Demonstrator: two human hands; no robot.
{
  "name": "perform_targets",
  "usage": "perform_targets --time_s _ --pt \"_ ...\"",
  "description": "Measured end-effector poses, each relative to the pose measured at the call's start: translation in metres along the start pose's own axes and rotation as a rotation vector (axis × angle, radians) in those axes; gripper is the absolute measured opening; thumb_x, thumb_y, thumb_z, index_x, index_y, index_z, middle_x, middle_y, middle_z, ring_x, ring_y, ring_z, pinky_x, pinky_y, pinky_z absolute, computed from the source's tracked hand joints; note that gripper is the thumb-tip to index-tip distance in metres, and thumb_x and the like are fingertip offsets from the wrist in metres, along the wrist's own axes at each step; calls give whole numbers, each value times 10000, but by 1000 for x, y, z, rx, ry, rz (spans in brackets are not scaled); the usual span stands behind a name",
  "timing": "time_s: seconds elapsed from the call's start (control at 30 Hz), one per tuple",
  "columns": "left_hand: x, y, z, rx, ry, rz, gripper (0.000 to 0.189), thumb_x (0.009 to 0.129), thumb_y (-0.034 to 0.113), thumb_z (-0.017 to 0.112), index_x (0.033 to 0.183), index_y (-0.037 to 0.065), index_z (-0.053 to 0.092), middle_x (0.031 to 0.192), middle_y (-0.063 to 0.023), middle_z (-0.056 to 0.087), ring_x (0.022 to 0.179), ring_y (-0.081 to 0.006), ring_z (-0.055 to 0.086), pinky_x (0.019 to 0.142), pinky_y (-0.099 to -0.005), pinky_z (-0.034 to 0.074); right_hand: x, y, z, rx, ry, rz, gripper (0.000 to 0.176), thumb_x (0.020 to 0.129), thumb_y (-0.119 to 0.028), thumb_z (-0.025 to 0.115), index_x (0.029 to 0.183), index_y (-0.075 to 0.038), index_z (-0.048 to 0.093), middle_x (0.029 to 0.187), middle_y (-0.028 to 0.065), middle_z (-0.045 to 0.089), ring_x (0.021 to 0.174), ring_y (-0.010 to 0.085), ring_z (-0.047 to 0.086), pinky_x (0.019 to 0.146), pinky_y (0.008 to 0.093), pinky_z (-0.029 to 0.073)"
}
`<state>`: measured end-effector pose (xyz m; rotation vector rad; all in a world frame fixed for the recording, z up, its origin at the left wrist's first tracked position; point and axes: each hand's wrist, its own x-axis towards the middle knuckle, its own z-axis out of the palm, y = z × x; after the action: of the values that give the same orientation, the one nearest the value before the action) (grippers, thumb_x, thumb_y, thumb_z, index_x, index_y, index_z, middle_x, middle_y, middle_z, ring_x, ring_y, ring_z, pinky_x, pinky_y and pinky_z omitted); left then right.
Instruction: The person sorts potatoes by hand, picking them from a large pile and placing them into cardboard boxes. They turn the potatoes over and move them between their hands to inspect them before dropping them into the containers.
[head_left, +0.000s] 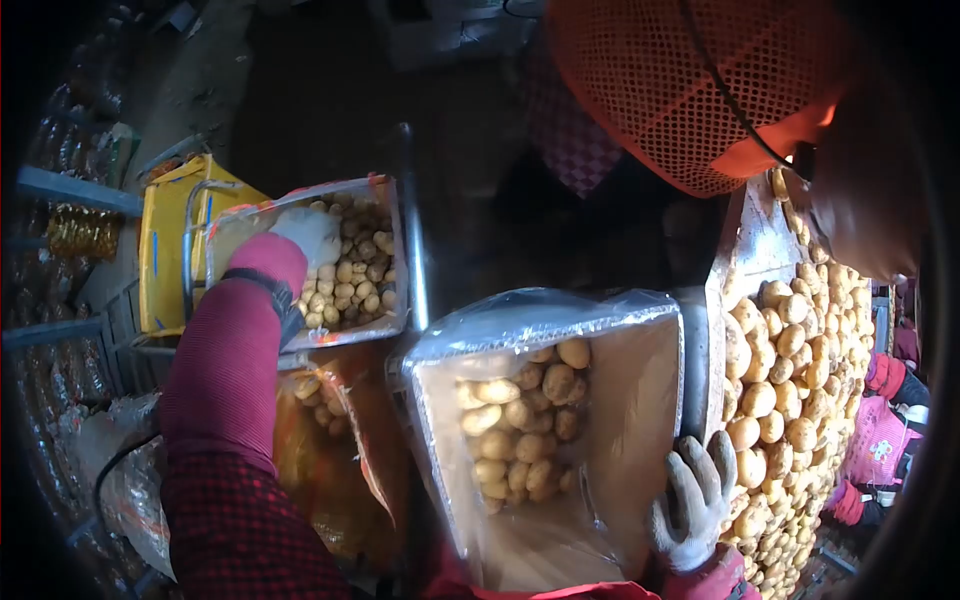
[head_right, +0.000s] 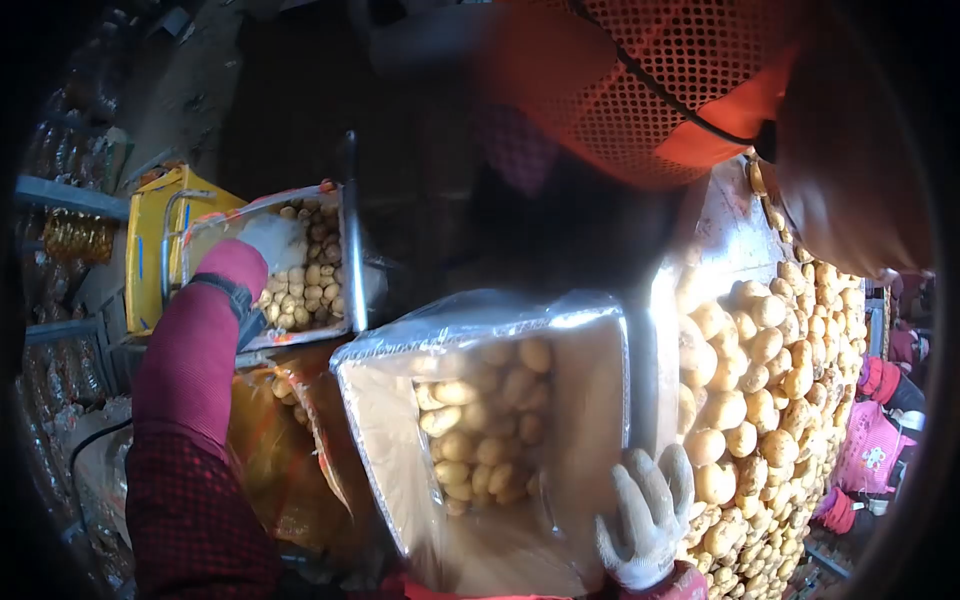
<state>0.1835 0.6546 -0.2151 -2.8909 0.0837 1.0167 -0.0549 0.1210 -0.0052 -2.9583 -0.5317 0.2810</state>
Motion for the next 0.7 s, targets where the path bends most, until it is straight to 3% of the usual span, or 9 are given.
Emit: perform_targets --time_s 0.07,0.2,0.33,0.37,0.43,0.6,0.63,0.7 --pt "-12 -15 -2 -222 198 -49 490 880 329 689 1307 90 718 1268 -220 719 1187 -402 678 1046 -478 529 2 -2 -1 12 24 -3 581 772 -184 761 1331 -47 679 1426 192 616 1404 537 465 1196 622 346" --pt "-101 4 -33 -457 347 16 448 877 253 741 1295 100 689 1204 -190 724 1160 -378 678 1027 -464 530 2 -4 -2 48 61 -17 583 791 -146 742 1362 -63 659 1451 180 599 1431 528 430 1200 599 350" --pt "-205 4 5 -620 627 33 551 851 112 782 1385 127 646 1261 -152 687 1215 -330 641 1022 -432 528 2 1 4 41 102 -60 574 835 -114 688 1400 -45 622 1478 189 572 1463 509 398 1223 579 326" --pt "-239 3 11 -462 699 43 538 860 99 793 1381 107 656 1228 -142 699 1173 -306 663 1009 -402 534 2 1 7 28 113 -82 563 847 -103 670 1403 -39 619 1478 185 573 1471 504 392 1228 575 319" --pt "-306 5 37 -605 800 36 479 879 92 791 1345 79 680 1225 -143 705 1139 -293 683 988 -380 541 2 2 12 41 157 -126 536 867 -77 637 1400 -31 623 1480 182 576 1490 482 379 1243 561 300" --pt "-475 30 116 -884 646 -223 424 886 48 764 1298 -26 693 1169 -156 741 1058 -203 714 947 -343 550 2 9 22 -29 201 -267 498 941 -66 622 1439 -46 615 1499 131 593 1480 428 410 1254 523 300" --pt "-501 34 137 -818 621 -257 420 880 49 772 1288 -21 699 1133 -140 751 1015 -191 720 926 -333 552 2 12 24 -44 205 -298 496 947 -65 620 1443 -45 609 1498 135 594 1469 415 427 1253 525 303" --pt "-542 55 177 -1079 500 -435 410 864 81 826 1250 3 712 1149 -160 754 1047 -235 739 901 -352 575 2 15 24 -91 184 -313 485 957 -61 613 1441 -43 605 1497 142 594 1456 411 444 1251 527 305"
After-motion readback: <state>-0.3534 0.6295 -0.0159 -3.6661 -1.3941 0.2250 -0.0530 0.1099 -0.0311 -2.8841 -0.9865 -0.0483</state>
